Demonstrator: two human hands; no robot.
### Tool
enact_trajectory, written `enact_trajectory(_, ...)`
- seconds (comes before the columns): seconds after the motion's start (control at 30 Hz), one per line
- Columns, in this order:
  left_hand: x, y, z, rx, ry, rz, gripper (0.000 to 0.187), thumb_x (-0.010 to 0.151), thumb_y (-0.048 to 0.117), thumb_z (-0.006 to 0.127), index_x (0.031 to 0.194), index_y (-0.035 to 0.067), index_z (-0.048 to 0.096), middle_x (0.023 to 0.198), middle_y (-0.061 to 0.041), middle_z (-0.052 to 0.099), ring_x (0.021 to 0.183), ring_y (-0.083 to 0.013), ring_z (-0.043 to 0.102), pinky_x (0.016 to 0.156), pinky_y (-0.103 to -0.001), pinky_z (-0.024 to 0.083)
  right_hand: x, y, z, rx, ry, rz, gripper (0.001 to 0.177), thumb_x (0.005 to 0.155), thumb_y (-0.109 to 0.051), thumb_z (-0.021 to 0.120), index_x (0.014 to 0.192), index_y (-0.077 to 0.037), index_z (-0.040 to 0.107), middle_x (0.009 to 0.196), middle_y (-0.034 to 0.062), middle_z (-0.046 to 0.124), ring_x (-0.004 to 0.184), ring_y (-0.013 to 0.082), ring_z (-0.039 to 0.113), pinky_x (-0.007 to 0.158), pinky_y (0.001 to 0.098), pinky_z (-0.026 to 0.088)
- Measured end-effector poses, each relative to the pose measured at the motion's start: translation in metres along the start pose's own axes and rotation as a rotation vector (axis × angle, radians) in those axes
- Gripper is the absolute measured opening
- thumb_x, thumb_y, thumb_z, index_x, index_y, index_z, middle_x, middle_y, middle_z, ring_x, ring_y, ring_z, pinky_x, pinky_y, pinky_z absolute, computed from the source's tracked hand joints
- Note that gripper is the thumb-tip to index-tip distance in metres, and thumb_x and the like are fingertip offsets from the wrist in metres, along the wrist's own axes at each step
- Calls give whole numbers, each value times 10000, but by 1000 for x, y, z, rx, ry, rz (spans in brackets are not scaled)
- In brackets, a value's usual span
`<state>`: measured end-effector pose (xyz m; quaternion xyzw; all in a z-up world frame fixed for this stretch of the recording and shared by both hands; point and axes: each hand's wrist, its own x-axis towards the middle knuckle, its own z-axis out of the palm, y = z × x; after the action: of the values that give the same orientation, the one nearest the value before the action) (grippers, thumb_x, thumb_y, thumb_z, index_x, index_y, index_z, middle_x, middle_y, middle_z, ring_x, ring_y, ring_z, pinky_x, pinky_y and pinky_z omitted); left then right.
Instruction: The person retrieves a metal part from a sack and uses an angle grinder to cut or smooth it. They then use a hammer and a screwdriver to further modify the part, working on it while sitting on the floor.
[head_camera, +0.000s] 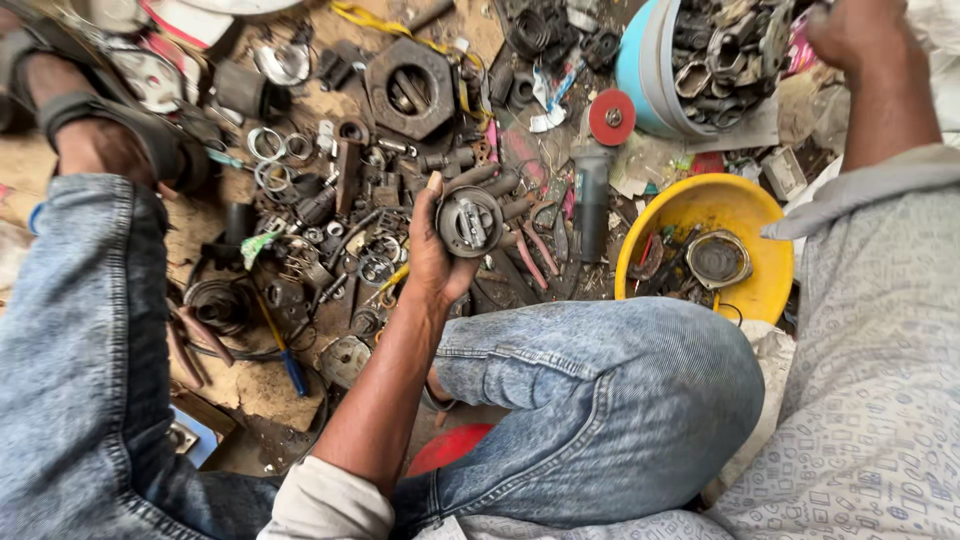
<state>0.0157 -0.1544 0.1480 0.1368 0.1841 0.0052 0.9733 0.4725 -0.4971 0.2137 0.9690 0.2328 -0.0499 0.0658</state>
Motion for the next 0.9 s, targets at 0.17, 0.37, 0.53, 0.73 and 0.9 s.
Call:
enact_trajectory(0.17, -26, 26, 37, 15, -78, 19, 721, 1019, 593, 425, 1412, 1, 545, 1393, -247, 635, 1225, -421, 663, 927, -539, 602, -60, -97, -75, 240, 348, -411, 334, 1028, -131, 711, 1265, 85, 616, 1195, 301, 685, 1084, 446, 665, 979, 491, 520)
enact_trajectory(0.37, -76, 39, 66, 31, -41, 26, 612, 1040, 533, 461, 1400, 49, 560, 1345, -256, 631, 1159, -436, 666, 894, -539, 606, -189, -261, -186, 426, 253, -900, 304, 903, -50, 750, 1186, 17, 662, 1199, 188, 702, 1131, 358, 683, 1025, 432, 527)
enact_trajectory(0.53, -158, 41, 38, 117, 143, 74, 596, 1000, 522, 471, 1326, 46, 623, 1328, -266, 674, 1160, -459, 695, 881, -554, 618, -207, -307, -166, 326, 7, -1106, 265, 901, -132, 784, 1134, -17, 734, 1063, 168, 740, 926, 345, 712, 839, 447, 553)
enact_trajectory(0.73, -211, 46, -6, -68, 378, 194, 612, 1019, 526, 464, 1371, 42, 588, 1355, -232, 632, 1191, -440, 641, 886, -564, 599, -164, -303, 14, 399, -330, -803, 274, 956, -252, 748, 1152, -61, 746, 1093, 161, 755, 984, 320, 690, 841, 465, 529)
enact_trajectory(0.9, -210, 34, -31, -63, 478, 206, 617, 996, 521, 452, 1342, 26, 573, 1370, -242, 643, 1220, -452, 666, 877, -532, 599, -245, -341, 169, 355, -634, -573, 246, 949, -216, 702, 1160, -94, 733, 1054, 134, 731, 919, 287, 695, 815, 451, 551)
